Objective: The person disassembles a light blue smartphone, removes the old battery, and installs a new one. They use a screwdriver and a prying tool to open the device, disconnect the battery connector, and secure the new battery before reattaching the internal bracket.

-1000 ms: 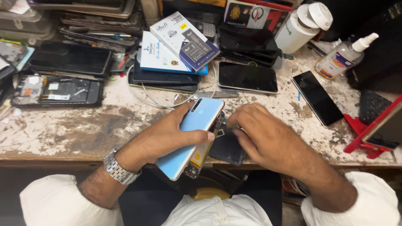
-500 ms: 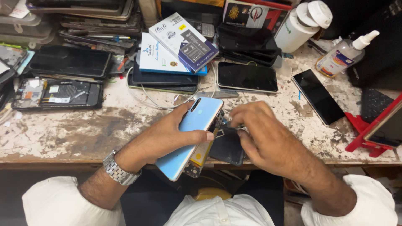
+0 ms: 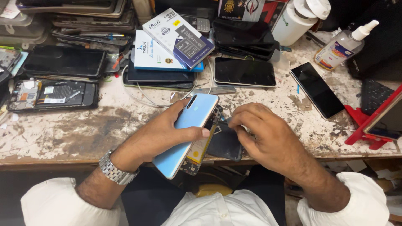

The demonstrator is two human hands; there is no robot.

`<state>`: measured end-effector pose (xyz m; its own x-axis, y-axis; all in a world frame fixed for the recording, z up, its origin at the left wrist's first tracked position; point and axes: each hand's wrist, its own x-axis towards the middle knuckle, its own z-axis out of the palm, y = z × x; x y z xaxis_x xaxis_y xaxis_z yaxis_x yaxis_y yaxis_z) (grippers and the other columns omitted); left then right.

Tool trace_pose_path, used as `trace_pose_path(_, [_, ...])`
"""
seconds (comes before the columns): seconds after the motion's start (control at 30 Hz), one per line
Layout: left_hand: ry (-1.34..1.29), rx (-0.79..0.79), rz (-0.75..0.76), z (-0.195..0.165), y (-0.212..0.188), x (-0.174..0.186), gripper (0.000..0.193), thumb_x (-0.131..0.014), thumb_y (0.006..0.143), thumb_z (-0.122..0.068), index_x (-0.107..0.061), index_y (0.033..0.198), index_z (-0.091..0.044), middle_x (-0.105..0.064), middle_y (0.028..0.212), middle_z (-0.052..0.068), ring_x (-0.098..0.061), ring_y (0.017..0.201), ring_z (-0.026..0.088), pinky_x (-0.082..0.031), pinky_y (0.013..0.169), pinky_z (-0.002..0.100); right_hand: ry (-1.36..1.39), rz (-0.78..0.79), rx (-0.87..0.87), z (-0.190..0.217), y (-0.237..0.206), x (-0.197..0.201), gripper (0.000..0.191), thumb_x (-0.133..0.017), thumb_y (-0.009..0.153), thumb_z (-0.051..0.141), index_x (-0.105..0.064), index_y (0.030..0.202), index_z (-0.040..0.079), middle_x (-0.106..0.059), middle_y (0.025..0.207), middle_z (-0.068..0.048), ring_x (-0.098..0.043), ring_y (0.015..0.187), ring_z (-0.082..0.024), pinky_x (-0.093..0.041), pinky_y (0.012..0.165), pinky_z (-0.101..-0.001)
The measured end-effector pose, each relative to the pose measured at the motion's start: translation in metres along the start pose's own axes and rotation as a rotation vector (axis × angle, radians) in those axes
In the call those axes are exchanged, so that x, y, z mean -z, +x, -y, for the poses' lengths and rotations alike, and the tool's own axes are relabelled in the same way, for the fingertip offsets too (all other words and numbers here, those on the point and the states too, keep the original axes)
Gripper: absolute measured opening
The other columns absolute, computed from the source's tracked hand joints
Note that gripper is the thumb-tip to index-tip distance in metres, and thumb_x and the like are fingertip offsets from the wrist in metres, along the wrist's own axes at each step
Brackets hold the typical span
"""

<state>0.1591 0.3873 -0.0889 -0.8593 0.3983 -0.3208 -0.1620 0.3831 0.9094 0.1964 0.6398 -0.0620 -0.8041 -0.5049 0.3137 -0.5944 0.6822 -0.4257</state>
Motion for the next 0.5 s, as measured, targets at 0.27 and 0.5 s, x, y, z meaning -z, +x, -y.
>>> trace_pose_path(0.27, [-0.11, -0.09, 0.019, 0.007, -0.001, 0.002, 0.103, -0.078, 0.07, -0.044, -0.037, 0.152, 0.004, -0.067, 0.127, 0.022, -0.07, 0.11, 0.024, -0.058, 0.087, 0.029, 0.101, -0.062, -0.139, -0.018, -0.027, 0.009, 0.015, -0.072, 0.086, 0.008, -0.07, 0.101, 0.005, -0.073, 0.105, -0.008, -0.074, 0.101, -0.02, -0.06, 0.086, -0.0324])
trace_pose_path(0.5, [-0.267, -0.029, -0.01, 0.015, -0.009, 0.004, 0.097, -0.079, 0.073, -0.032, -0.035, 0.152, 0.001, -0.068, 0.127, 0.02, -0.07, 0.112, 0.023, -0.058, 0.087, 0.03, 0.052, 0.154, -0.435, -0.03, -0.049, -0.01, 0.023, -0.076, 0.085, 0.02, -0.072, 0.106, 0.011, -0.075, 0.095, -0.004, -0.074, 0.084, -0.017, -0.063, 0.074, -0.03])
